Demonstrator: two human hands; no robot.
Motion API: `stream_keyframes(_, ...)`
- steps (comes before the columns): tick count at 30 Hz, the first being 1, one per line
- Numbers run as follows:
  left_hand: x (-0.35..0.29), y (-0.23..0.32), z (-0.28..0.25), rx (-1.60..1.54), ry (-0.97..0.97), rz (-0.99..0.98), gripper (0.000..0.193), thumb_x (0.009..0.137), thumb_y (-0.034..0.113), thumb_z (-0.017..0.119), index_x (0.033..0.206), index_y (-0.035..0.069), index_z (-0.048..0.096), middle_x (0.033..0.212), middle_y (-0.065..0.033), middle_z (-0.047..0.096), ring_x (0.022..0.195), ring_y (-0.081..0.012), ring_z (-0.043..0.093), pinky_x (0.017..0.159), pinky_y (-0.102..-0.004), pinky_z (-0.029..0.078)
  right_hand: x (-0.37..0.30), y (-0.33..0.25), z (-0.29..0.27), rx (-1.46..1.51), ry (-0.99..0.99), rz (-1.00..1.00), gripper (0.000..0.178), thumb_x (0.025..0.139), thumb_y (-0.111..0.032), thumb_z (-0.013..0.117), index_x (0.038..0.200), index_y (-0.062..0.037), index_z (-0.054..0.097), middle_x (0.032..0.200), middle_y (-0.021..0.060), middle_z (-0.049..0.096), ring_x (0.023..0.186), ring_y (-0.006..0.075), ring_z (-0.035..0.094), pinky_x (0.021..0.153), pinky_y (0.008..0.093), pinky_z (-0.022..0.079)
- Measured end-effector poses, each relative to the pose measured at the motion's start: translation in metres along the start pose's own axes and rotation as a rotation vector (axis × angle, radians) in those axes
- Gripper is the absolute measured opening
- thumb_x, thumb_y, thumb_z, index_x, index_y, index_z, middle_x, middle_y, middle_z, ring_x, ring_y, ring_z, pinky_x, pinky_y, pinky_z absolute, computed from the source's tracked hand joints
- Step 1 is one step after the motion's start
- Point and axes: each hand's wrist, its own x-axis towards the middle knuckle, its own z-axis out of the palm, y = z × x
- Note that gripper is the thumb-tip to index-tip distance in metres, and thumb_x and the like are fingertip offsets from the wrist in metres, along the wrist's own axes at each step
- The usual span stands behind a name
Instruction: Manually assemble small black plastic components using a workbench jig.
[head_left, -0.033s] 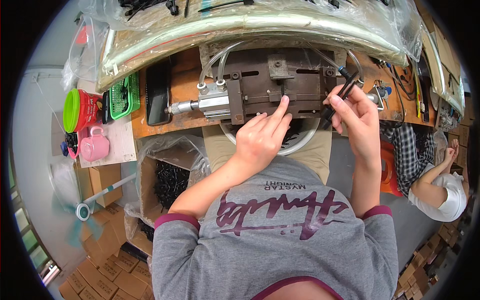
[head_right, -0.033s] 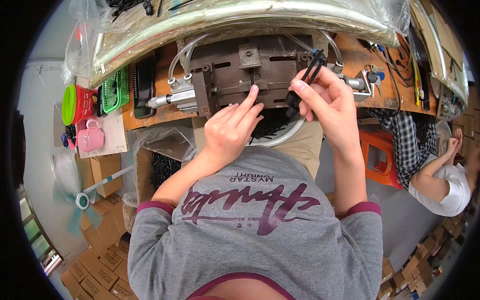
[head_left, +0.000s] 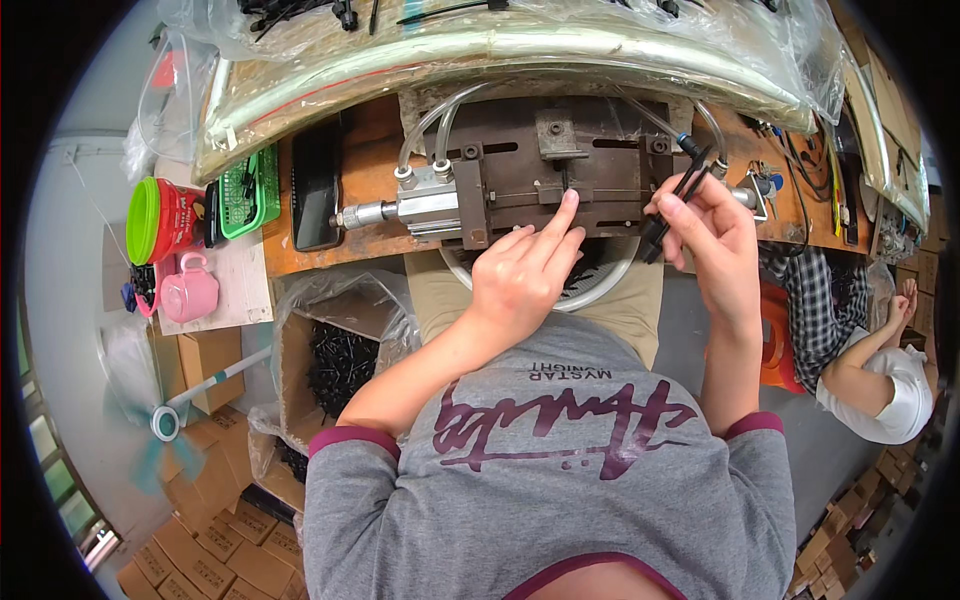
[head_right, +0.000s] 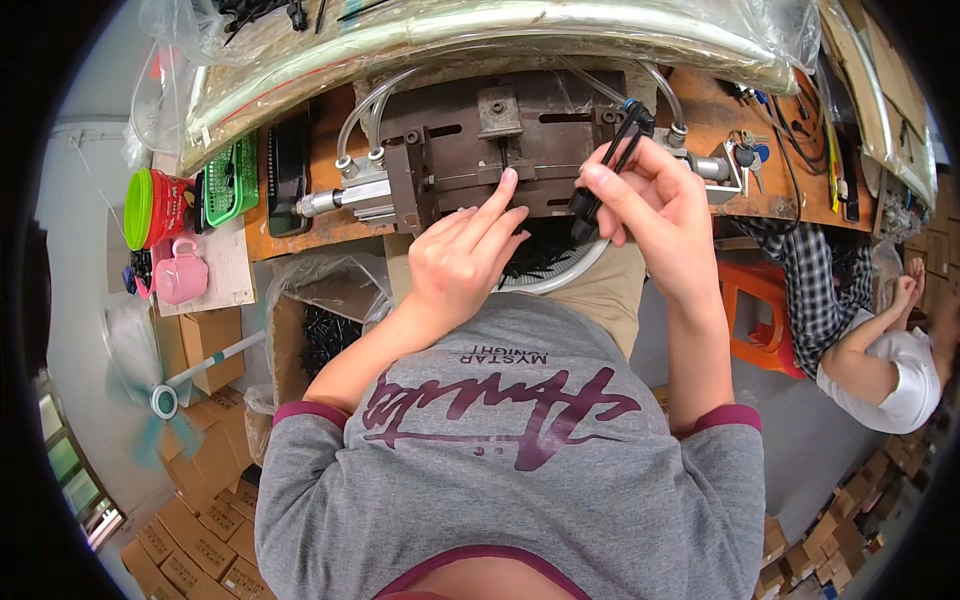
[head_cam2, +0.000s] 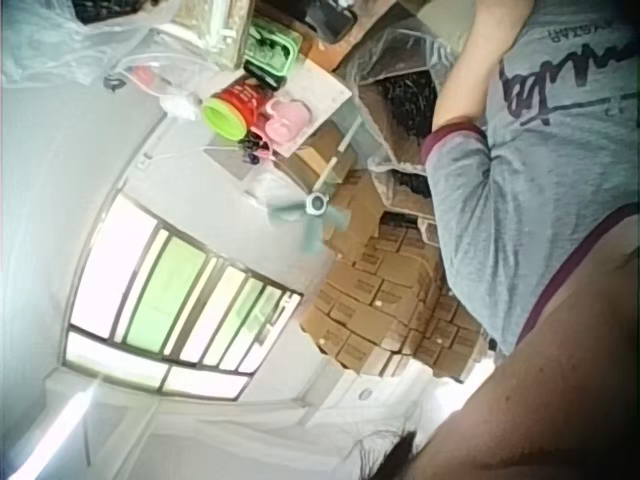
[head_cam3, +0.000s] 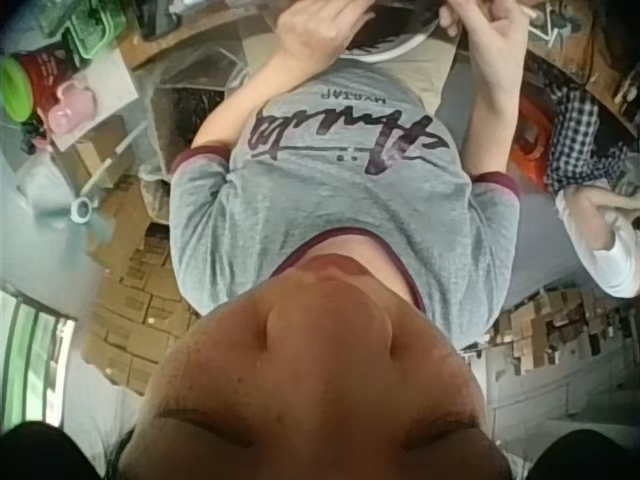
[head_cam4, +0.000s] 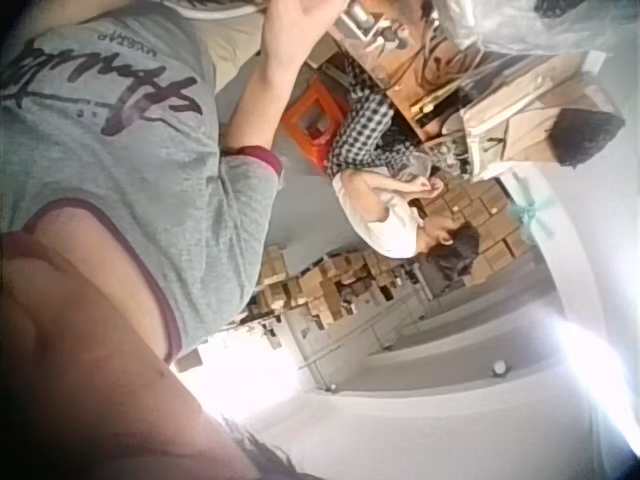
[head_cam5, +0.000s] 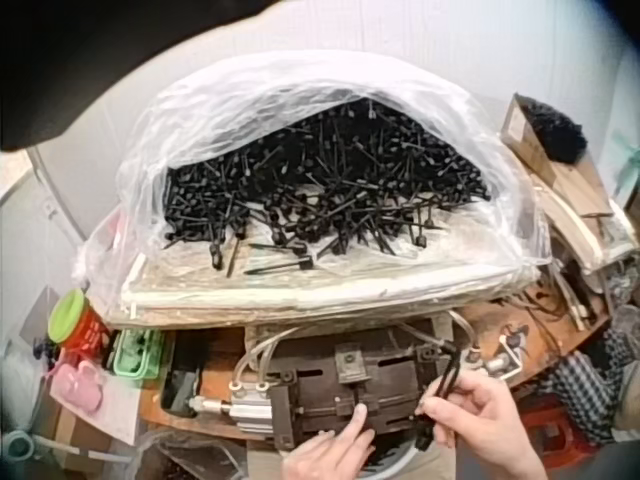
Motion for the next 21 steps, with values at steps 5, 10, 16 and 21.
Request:
stream_keyframes(5, -0.001, 0.002, -0.002, 0.018, -0.044, -0.036, 0.030, 0.069, 0.014, 0.083, 0.095, 0.006, 0.073, 0.126, -0.0106, 0.069, 0.063, -0.0176, 0.067, 0.060, -0.0262, 0.053, -0.003, 0.001, 0.001, 0.011, -0.061, 0.081, 0.014, 0.096, -0.013, 0.068, 0.097, 0.0010, 0.066, 0.084, 0.0066, 0.071, 0.053, 0.0044, 0.056, 0.047, 0.0195, 0.040)
stream_keyframes(10, 0.008, 0.002, -0.013, -0.078, -0.059, -0.051, 0.031, 0.070, 0.013, 0.083, 0.098, 0.005, 0.073, 0.124, -0.0107, 0.070, 0.068, -0.0169, 0.069, 0.061, -0.0256, 0.054, -0.001, 0.008, 0.013, -0.039, -0.008, 0.090, 0.015, 0.096, -0.014, 0.070, 0.091, -0.0003, 0.065, 0.076, 0.0037, 0.069, 0.050, 0.0035, 0.054, 0.044, 0.0189, 0.037)
stream_keyframes(16, 0.025, 0.007, -0.038, -0.389, -0.015, 0.082, 0.030, 0.073, 0.004, 0.081, 0.102, 0.002, 0.074, 0.097, -0.0087, 0.070, 0.081, -0.0234, 0.071, 0.070, -0.0319, 0.059, 0.000, 0.011, 0.025, 0.042, -0.156, 0.191, 0.018, 0.096, -0.017, 0.071, 0.090, 0.0001, 0.066, 0.072, 0.0009, 0.065, 0.048, 0.0031, 0.052, 0.042, 0.0193, 0.036)
stream_keyframes(21, 0.016, 0.011, -0.046, -0.479, -0.043, -0.127, 0.028, 0.076, -0.001, 0.079, 0.103, 0.003, 0.074, 0.111, -0.0106, 0.067, 0.091, -0.0209, 0.071, 0.074, -0.0321, 0.060, -0.001, 0.016, 0.026, 0.015, -0.147, 0.133, 0.023, 0.098, -0.020, 0.068, 0.092, 0.0012, 0.068, 0.076, 0.0054, 0.069, 0.048, 0.0045, 0.054, 0.043, 0.0194, 0.038)
